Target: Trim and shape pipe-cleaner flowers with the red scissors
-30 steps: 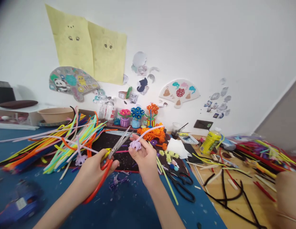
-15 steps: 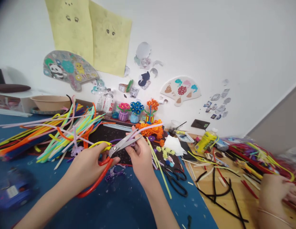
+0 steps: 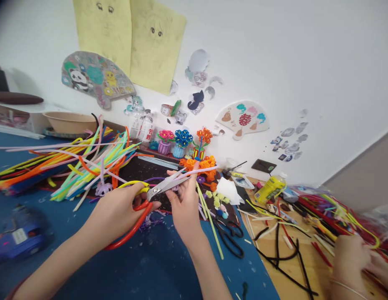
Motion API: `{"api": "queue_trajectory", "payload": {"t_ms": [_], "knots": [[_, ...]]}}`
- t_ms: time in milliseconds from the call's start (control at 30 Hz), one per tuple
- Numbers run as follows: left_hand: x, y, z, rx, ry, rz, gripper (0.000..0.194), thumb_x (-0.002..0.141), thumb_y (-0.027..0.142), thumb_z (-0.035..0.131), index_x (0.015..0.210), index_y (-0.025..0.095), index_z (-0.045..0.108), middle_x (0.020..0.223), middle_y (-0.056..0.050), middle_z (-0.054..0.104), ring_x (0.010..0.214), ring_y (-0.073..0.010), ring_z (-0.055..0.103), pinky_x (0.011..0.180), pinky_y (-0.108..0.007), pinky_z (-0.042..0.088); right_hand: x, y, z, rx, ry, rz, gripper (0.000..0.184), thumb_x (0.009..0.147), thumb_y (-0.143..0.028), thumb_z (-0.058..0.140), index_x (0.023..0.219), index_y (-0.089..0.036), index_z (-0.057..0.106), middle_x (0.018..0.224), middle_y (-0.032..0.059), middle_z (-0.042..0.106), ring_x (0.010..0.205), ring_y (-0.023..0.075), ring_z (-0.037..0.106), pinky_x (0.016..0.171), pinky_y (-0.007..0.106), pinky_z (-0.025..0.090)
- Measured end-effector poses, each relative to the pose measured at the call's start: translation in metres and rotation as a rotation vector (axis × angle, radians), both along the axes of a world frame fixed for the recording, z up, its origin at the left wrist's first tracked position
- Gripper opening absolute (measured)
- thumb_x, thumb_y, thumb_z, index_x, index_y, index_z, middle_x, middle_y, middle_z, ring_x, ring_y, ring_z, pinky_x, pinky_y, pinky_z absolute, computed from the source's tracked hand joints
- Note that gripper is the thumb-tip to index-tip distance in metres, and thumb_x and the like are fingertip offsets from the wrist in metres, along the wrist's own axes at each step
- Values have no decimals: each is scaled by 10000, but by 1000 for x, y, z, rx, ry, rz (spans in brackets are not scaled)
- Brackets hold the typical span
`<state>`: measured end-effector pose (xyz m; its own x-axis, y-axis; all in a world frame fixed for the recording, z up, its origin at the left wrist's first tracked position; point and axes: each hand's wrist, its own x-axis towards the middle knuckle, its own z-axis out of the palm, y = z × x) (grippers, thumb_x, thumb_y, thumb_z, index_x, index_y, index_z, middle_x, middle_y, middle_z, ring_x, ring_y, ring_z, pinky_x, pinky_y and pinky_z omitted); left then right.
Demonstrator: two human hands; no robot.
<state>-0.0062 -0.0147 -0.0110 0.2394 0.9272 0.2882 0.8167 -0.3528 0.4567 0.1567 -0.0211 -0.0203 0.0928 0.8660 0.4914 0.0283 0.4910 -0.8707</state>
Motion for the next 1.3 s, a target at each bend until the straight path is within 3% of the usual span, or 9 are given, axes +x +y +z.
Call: {"api": "queue_trajectory", "payload": {"t_ms": [267,400,467,567,667,767,1033,1300], "knots": [[0,1,1,13,26,16,287,768,510,539,718,230,502,701,-24,635,602,-198,580,506,-252,215,4,2,-2,-6,-23,-3,974,828,-295,647,1497,-262,-59,1263,126,573,1101,203,586,982,386,449],[0,2,2,-6,4,14,329,761,552,533,709,228,499,695,-21,630,571,-186,562,503,-249,219,4,2,3,-31,26,33,955,776,-299,698,1490,-262,65,1267,131,577,1111,207,590,983,384,451],[0,2,2,-21,-31,1,356,758,578,529,714,226,508,692,-19,629,550,-176,550,504,-249,229,6,2,6,-45,72,58,861,745,-295,723,1449,-253,228,1257,125,582,1103,208,595,977,374,456],[-2,3,3,-34,-78,-24,364,748,587,541,723,225,528,670,-8,628,530,-165,539,502,-250,234,12,2,10,-58,102,44,569,721,-295,739,1239,-223,514,1158,104,630,1036,211,617,955,375,470],[-3,4,3,-38,-118,-50,357,728,580,572,703,225,536,635,6,622,517,-156,534,499,-247,234,21,2,12,-54,72,-23,279,740,-314,718,985,-201,646,1001,72,671,962,207,622,933,383,478],[-4,4,2,-65,-140,-76,349,712,571,592,685,226,551,609,8,620,520,-159,536,495,-242,241,28,2,13,-14,15,-95,173,737,-316,718,854,-195,678,947,54,651,937,203,605,902,368,489],[-3,3,0,-92,-81,-109,340,725,585,577,723,245,571,610,18,624,557,-177,561,496,-237,265,33,-2,16,34,-95,-82,56,750,-257,700,762,-207,678,884,29,584,862,181,587,809,313,504],[3,-2,1,-105,-17,-51,310,766,551,517,829,254,578,706,1,647,627,-202,599,525,-254,277,26,-2,12,76,-47,-123,28,784,-217,660,807,-208,672,883,34,589,854,179,592,776,309,506]]}}
